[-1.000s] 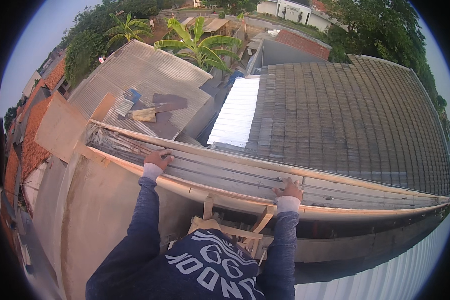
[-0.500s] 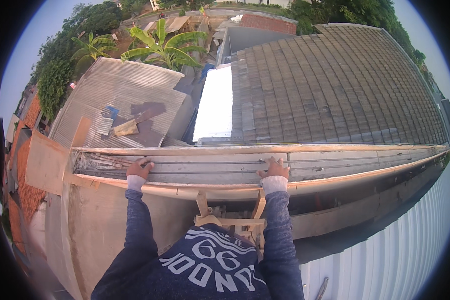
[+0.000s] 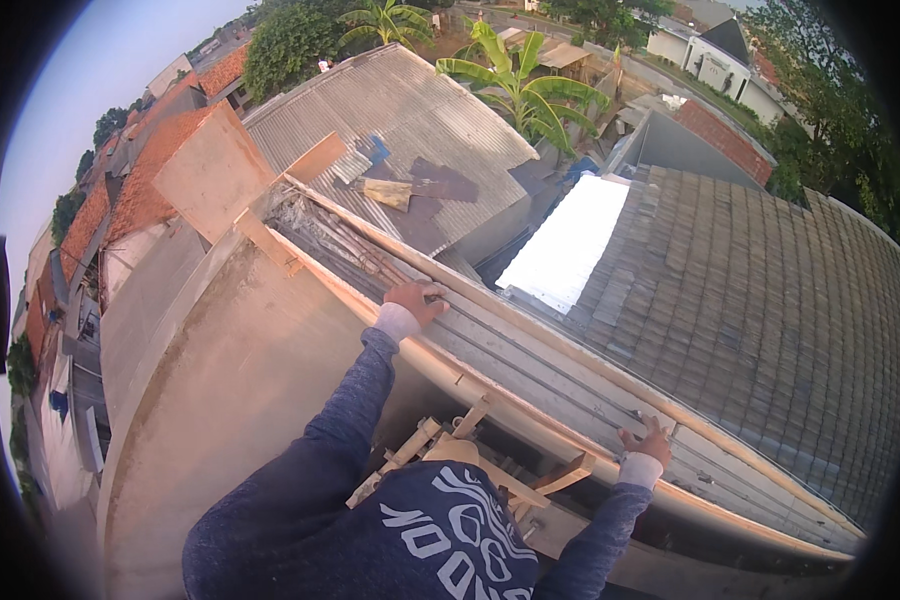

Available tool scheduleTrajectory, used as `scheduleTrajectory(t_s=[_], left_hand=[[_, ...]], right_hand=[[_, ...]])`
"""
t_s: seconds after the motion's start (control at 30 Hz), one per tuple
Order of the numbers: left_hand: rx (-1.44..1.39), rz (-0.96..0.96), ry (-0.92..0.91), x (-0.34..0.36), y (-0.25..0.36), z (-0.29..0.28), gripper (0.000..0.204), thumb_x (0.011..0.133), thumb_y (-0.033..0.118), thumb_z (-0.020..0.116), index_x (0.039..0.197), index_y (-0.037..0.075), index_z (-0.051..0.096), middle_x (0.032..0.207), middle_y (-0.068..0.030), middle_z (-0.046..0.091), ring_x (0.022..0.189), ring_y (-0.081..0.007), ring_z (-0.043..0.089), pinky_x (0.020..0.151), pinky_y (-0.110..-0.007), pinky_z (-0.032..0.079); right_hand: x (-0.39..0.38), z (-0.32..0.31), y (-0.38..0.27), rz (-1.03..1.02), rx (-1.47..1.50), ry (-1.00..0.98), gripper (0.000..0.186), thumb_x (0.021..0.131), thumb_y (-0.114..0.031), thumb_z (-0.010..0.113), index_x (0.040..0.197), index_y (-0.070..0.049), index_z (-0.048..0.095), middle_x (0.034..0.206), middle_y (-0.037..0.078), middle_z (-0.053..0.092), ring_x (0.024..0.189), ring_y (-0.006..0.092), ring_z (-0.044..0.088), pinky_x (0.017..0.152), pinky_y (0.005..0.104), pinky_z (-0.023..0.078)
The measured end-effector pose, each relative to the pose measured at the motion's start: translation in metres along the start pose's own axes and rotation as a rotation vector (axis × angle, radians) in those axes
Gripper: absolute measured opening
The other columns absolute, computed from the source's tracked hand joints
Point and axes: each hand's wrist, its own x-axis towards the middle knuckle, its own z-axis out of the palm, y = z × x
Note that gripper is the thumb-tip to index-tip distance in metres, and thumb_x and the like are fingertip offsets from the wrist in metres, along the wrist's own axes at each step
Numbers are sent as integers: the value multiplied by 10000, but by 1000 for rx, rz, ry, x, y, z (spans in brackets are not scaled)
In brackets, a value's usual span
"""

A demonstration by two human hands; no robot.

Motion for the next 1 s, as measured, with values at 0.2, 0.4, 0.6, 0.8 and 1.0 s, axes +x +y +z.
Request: scheduleTrajectory(t_s=[0.2,0.4,0.6,0.8,1.0], left_hand=[[-3,20,39,4,5,3,344,796,421,666,1052,196,711,1129,-50,645,1030,-280,623,888,-397,484],[-20,18,22,3,6,-1,345,797,426,659,1065,216,710,1126,-48,650,1026,-276,624,885,-389,486],[-39,-18,-42,3,5,-7,382,787,466,663,1084,230,707,1230,-59,626,1127,-274,584,958,-375,450],[0,76,-5,18,-7,10,377,784,426,674,1089,208,709,1166,-80,653,1069,-304,611,910,-387,471],[-99,181,-52,29,-30,15,395,810,342,685,1143,128,690,1166,-113,659,1047,-260,639,908,-348,473]], right_hand=[[2,-4,-1,20,-35,-23,632,692,-438,795,1262,-294,563,1374,114,523,1161,324,578,950,439,472],[-8,-10,-9,8,-7,77,582,683,-436,810,1199,-233,633,1172,95,655,1061,302,631,894,428,505],[-9,0,-5,-22,-59,107,615,675,-468,808,1216,-248,614,1180,91,642,1044,305,637,888,427,508],[-10,-19,-18,81,25,-82,641,703,-480,778,1276,-292,563,1400,46,487,1279,279,479,1033,475,395],[-7,-9,-12,46,77,-47,598,770,-435,738,1292,-221,541,1340,30,534,1389,278,337,1113,564,259]])
